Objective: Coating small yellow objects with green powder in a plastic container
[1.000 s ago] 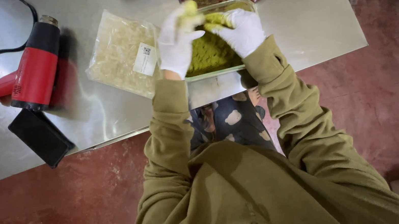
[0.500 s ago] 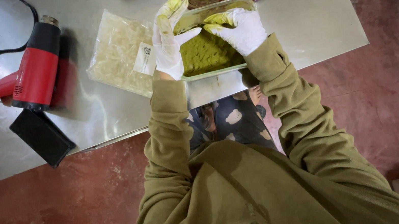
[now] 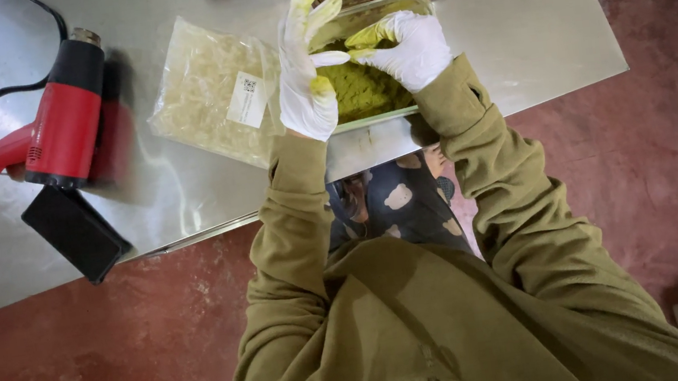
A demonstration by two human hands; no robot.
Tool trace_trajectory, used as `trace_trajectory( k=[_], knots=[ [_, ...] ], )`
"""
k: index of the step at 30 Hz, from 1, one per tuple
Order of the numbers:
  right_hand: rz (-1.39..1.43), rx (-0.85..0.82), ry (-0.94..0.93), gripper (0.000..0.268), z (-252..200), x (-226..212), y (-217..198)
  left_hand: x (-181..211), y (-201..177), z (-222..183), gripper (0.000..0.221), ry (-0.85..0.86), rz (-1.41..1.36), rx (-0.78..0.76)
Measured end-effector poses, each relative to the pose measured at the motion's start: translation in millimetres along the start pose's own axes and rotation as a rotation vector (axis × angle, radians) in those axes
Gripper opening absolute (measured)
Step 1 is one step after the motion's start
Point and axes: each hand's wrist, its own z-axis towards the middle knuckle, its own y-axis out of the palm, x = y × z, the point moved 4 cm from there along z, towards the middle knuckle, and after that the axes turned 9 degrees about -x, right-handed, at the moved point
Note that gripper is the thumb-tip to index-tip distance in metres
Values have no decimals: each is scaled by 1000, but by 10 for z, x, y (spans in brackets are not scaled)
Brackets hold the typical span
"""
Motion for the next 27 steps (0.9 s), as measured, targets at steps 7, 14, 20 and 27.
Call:
trace_trajectory(
  k=[7, 14, 20, 27],
  knots=[
    [-2, 101, 171, 24, -34, -47, -76, 210, -96, 156, 98, -192, -208, 149],
    [-175, 82, 109, 24, 13, 104, -49, 161, -269, 15, 58, -303, 341, -63],
    [-386, 106, 27, 27, -61, -522, -300, 39, 15, 204, 38, -313, 550, -251],
    [-609, -19, 330, 44, 124, 455, 292, -497, -9, -213, 33, -445, 806, -241]
  ],
)
